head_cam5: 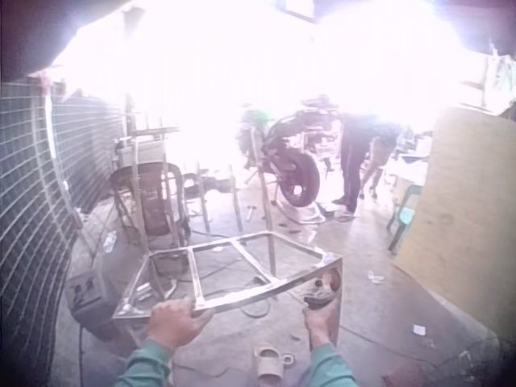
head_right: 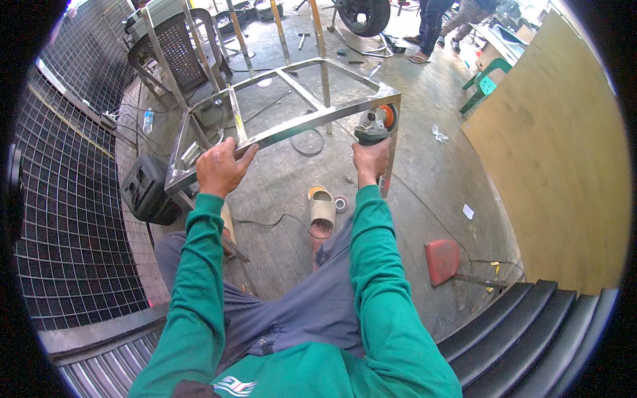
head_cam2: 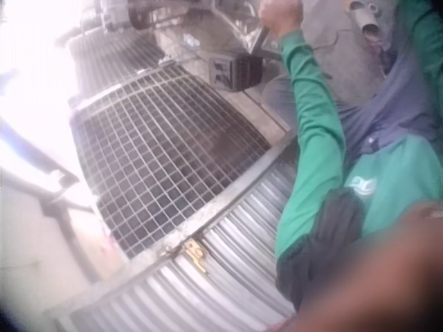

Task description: The person uses an angle grinder to smooth and finish the edges of a rectangular metal frame. They hold the frame with one hand and operate the grinder with the other, moving along the edges and corners to remove burrs and refine the surface.

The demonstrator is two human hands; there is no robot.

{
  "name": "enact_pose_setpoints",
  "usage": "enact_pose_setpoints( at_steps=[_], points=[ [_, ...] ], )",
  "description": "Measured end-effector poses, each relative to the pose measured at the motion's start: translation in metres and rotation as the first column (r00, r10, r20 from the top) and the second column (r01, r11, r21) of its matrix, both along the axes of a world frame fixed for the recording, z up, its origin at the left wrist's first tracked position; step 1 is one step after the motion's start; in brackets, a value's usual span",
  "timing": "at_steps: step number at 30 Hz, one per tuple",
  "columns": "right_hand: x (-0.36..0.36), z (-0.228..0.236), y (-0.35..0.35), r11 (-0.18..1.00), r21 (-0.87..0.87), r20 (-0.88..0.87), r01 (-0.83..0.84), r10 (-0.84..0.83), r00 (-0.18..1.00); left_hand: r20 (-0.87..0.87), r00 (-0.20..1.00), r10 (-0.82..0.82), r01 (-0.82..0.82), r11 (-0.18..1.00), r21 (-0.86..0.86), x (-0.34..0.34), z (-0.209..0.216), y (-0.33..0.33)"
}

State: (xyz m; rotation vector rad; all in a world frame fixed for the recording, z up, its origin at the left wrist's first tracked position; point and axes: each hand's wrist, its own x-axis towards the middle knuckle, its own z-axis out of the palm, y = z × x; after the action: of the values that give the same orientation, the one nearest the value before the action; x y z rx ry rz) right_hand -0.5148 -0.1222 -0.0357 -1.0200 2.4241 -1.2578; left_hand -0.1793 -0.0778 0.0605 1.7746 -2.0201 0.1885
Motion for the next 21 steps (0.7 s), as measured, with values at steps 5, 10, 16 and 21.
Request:
enact_pose_setpoints(
  at_steps=[5,10,16,21],
  points=[
    [-0.003,-0.001,0.001,0.982,0.19,0.057,-0.019,0.008,0.998,-0.005,1.0,-0.003,0.003,1.0,0.016,-0.001,-0.002,0.002],
    [-0.008,-0.006,-0.001,0.994,0.106,0.071,-0.037,0.03,0.997,-0.015,1.0,-0.018,0.017,0.999,-0.037,0.001,-0.006,0.004],
    [-0.023,-0.025,0.014,0.98,-0.187,0.222,-0.062,0.104,0.969,-0.014,1.0,-0.015,0.015,1.0,-0.012,0.002,-0.004,0.001],
    [-0.065,-0.024,0.039,0.959,-0.284,0.482,0.002,0.141,0.865,0.001,1.0,-0.005,0.005,1.0,-0.011,0.002,-0.006,0.001]
  ],
)
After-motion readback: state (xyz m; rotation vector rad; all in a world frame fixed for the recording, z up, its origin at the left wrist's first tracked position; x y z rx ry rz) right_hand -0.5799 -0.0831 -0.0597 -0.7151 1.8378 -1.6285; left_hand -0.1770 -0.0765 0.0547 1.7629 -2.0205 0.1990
